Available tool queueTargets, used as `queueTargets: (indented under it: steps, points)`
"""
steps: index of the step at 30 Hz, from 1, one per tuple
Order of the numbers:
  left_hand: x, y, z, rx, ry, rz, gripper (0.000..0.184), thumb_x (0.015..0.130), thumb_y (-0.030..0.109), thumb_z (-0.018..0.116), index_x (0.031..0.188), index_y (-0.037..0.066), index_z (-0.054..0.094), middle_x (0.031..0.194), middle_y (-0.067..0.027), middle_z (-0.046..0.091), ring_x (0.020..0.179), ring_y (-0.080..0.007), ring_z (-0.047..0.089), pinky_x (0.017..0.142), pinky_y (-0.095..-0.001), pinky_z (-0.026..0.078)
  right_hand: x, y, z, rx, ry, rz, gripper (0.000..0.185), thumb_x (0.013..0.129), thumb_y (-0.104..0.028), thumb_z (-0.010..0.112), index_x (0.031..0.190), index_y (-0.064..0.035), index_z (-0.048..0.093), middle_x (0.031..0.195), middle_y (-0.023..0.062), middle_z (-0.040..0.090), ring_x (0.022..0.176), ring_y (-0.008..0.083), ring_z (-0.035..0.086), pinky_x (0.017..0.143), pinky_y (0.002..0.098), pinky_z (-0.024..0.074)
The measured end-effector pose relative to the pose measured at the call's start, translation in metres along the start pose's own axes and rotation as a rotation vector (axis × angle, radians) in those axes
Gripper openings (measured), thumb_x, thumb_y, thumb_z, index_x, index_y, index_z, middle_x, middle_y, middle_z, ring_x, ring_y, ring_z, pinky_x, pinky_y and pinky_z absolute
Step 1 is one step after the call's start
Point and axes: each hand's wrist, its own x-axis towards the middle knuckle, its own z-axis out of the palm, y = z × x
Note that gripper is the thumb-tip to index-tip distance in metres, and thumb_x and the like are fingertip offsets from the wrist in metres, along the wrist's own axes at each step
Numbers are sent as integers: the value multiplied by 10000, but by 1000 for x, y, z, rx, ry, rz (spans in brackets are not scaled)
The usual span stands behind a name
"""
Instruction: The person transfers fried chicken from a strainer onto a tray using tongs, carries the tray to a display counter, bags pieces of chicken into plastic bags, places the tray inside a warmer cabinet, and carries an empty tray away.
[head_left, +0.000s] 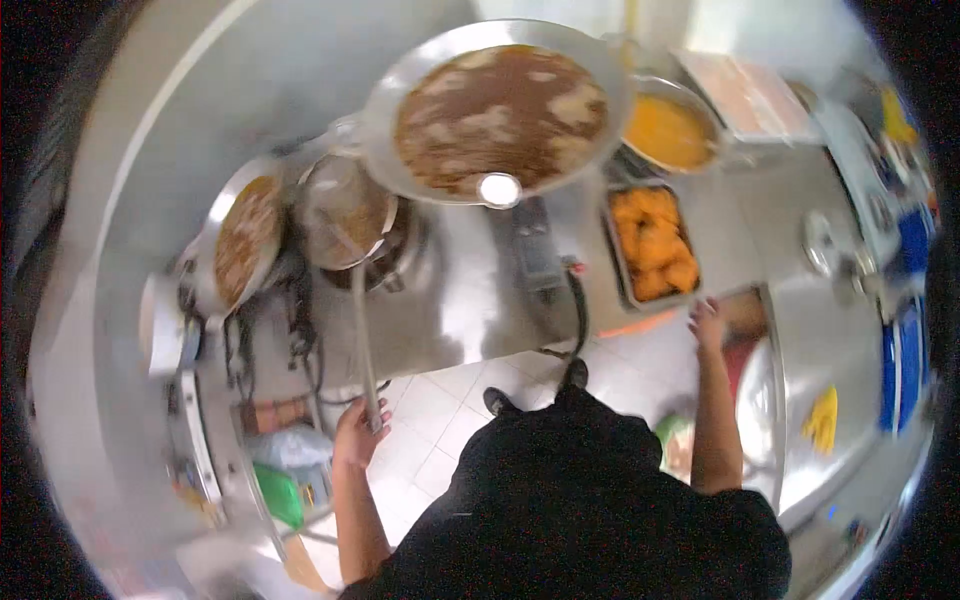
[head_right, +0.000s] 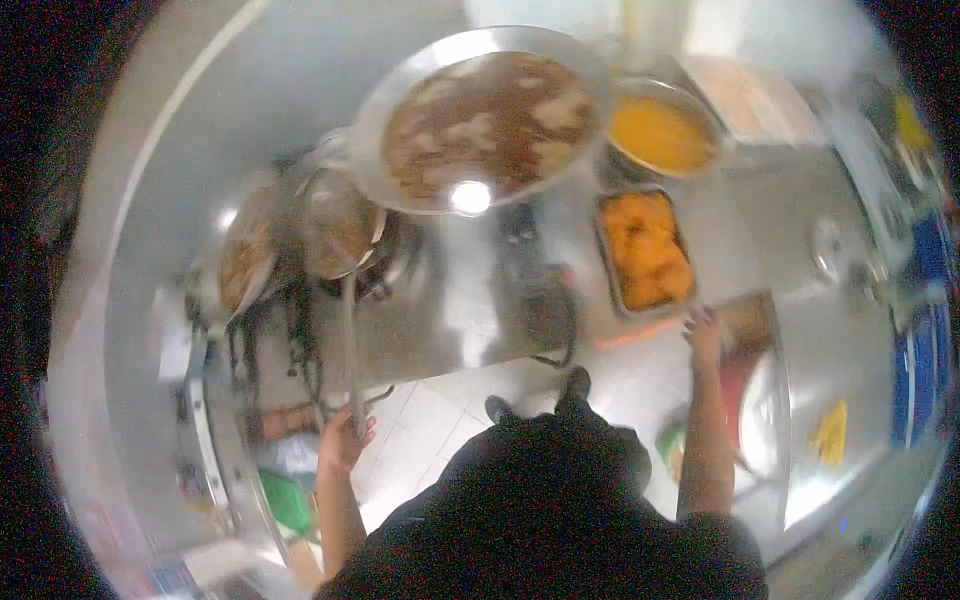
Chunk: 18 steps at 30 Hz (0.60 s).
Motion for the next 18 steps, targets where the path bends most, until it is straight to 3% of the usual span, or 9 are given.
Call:
queueTargets:
  steps: [2, 4, 7, 10, 13, 15, 16, 18]
  points:
    - [6, -7, 4, 54, 78, 27, 373, 967, 388, 599, 1210, 105, 605, 1094, -49, 670, 952, -193, 643, 784, -376, 505, 39, -15, -15, 167, -240, 168, 573, 947, -143, 580, 1473, -106, 355, 1163, 112, 646, 775, 207, 663, 574, 317, 542]
    - [8, -11, 11, 98, 131, 16, 367, 962, 365, 611, 1213, 97, 605, 1054, -48, 675, 948, -191, 645, 791, -378, 501, 44, -55, 1, -30, -323, 269, 642, 929, -118, 586, 1512, -127, 317, 1138, 107, 641, 730, 211, 661, 567, 330, 569]
    - [6, -16, 25, 103, 219, -13, 367, 951, 327, 641, 1228, 89, 605, 1024, -37, 676, 964, -181, 646, 828, -386, 486, 40, -86, 13, 66, -502, 316, 662, 924, -86, 554, 1528, -102, 283, 1039, 102, 648, 696, 217, 658, 602, 371, 603]
    - [5, -20, 34, 135, 179, -10, 382, 945, 312, 652, 1251, 91, 593, 1042, -29, 674, 985, -175, 644, 854, -399, 474, 75, -66, 1, -142, -657, 272, 623, 919, -57, 507, 1513, -90, 321, 886, 89, 624, 627, 208, 634, 626, 389, 624]
    - [8, -22, 49, 124, 225, -31, 396, 947, 300, 647, 1290, 119, 565, 1140, -32, 658, 1026, -173, 638, 892, -410, 465, 44, -84, 23, 0, -565, 351, 538, 887, 43, 458, 1414, -68, 449, 751, 70, 558, 618, 199, 603, 657, 376, 630]
    - [8, -36, 57, 89, 207, -28, 405, 951, 325, 636, 1293, 124, 556, 1178, -41, 650, 1064, -181, 632, 908, -418, 463, 97, -31, -7, 171, -835, 502, 475, 886, 58, 470, 1351, -41, 479, 860, 87, 606, 749, 227, 648, 737, 396, 625]
    - [8, -44, 58, 50, 198, -6, 410, 954, 352, 626, 1288, 125, 554, 1194, -46, 645, 1085, -189, 627, 917, -423, 462, 92, -19, -10, 175, -726, 440, 425, 895, 43, 482, 1313, -35, 494, 913, 90, 613, 794, 235, 654, 768, 400, 619]
    - [0, -52, 40, -159, 171, 99, 426, 963, 411, 591, 1274, 122, 551, 1211, -62, 640, 1118, -211, 619, 930, -438, 460, -16, -81, 39, 160, -510, 308, 328, 913, 13, 508, 1238, -23, 524, 1020, 96, 629, 884, 251, 666, 829, 408, 607]
